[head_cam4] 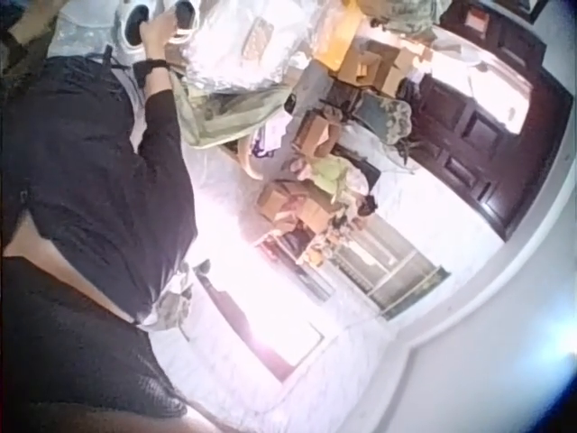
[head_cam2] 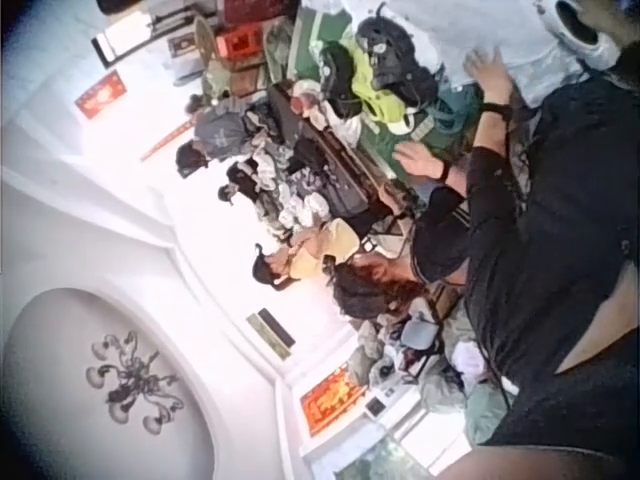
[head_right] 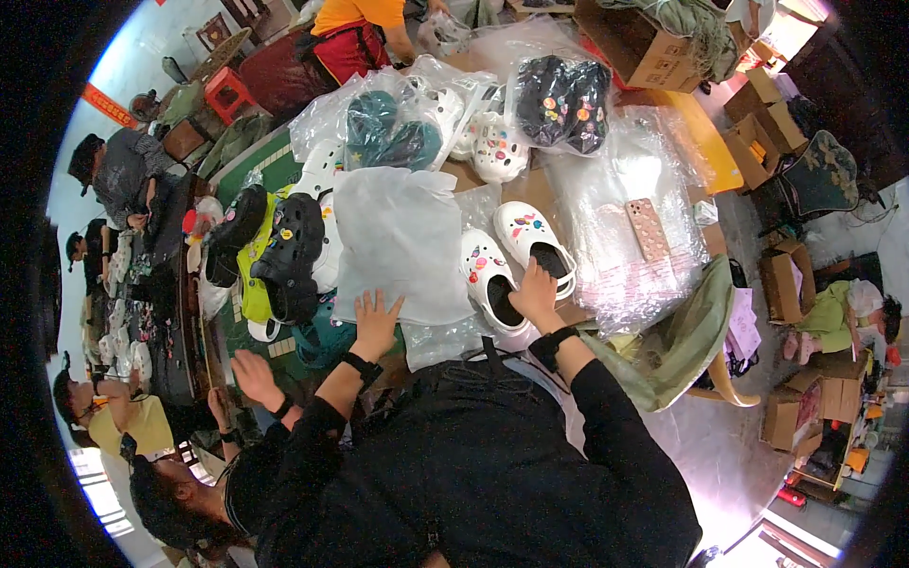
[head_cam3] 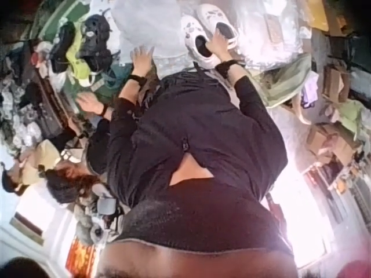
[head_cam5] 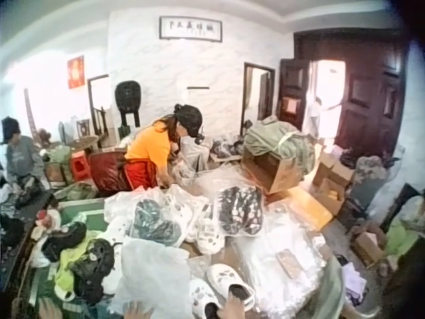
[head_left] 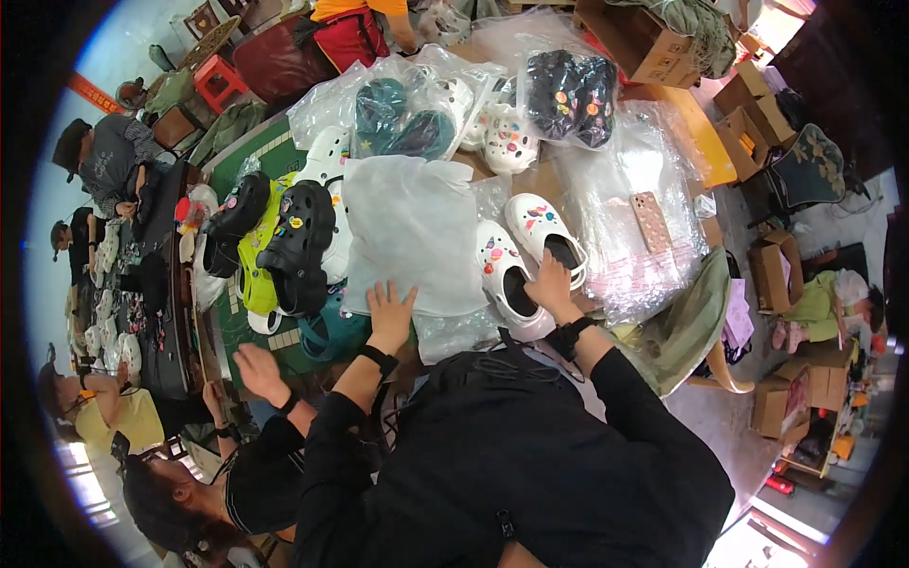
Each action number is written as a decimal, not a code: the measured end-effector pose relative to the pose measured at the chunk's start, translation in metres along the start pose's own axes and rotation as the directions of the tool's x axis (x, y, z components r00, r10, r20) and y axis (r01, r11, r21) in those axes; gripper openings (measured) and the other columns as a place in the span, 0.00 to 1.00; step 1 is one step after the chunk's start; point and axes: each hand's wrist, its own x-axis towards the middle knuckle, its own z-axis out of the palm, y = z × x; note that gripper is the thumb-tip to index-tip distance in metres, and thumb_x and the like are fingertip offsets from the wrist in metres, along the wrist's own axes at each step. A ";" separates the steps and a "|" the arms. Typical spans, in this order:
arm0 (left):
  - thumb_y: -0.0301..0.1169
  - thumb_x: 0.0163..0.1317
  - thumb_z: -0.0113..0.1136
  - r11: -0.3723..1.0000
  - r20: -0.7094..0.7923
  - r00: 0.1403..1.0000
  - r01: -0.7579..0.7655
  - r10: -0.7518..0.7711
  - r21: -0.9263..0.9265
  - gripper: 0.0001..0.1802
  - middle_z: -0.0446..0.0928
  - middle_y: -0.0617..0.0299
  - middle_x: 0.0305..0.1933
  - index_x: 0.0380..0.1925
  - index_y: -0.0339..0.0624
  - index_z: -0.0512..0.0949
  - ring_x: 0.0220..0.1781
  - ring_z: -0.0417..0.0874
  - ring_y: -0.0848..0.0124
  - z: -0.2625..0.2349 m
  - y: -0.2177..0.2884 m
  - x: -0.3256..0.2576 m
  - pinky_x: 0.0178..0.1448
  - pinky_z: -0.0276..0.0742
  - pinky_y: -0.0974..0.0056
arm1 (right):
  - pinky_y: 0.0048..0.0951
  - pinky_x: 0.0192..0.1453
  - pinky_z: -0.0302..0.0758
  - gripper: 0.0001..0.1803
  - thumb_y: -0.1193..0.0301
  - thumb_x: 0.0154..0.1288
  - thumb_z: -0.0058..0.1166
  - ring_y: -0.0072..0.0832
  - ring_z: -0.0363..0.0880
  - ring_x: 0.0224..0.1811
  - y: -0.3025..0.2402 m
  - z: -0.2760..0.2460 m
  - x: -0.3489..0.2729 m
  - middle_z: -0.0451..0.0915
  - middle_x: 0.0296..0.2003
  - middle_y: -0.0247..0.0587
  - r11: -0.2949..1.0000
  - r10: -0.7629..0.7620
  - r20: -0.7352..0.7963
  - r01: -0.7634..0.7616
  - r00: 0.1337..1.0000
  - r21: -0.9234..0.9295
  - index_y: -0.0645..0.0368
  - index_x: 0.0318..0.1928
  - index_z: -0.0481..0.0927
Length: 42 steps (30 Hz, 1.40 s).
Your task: Packing rubber clogs into plastic bags and organizing them on a warehouse table for shipping.
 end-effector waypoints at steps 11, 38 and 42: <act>0.26 0.51 0.50 0.975 0.203 0.978 0.000 0.046 -0.222 0.12 0.77 0.53 0.42 0.38 0.46 0.75 0.46 0.76 0.56 0.028 -0.028 0.029 0.49 0.68 0.52 | 0.42 0.43 0.71 0.13 0.67 0.50 0.55 0.44 0.72 0.42 0.003 0.010 0.028 0.74 0.38 0.44 0.998 -0.044 -0.191 0.051 0.981 0.028 0.60 0.35 0.71; 0.42 0.67 0.40 -0.904 0.018 0.957 -0.268 -0.290 -0.334 0.23 0.63 0.57 0.61 0.57 0.41 0.62 0.64 0.61 0.61 -0.182 -0.009 0.045 0.67 0.53 0.52 | 0.23 0.41 0.71 0.13 0.79 0.55 0.49 0.23 0.77 0.36 0.096 -0.053 0.009 0.81 0.35 0.40 0.443 0.395 -0.272 0.078 0.877 0.893 0.63 0.43 0.77; 0.41 0.66 0.41 -0.958 -0.092 0.961 -0.269 -0.260 -0.103 0.23 0.64 0.58 0.61 0.57 0.42 0.63 0.64 0.61 0.61 -0.194 0.016 0.050 0.68 0.50 0.51 | 0.22 0.37 0.70 0.14 0.80 0.54 0.49 0.20 0.75 0.32 0.092 -0.048 0.025 0.80 0.31 0.39 0.376 0.335 -0.267 0.132 0.904 0.917 0.64 0.43 0.77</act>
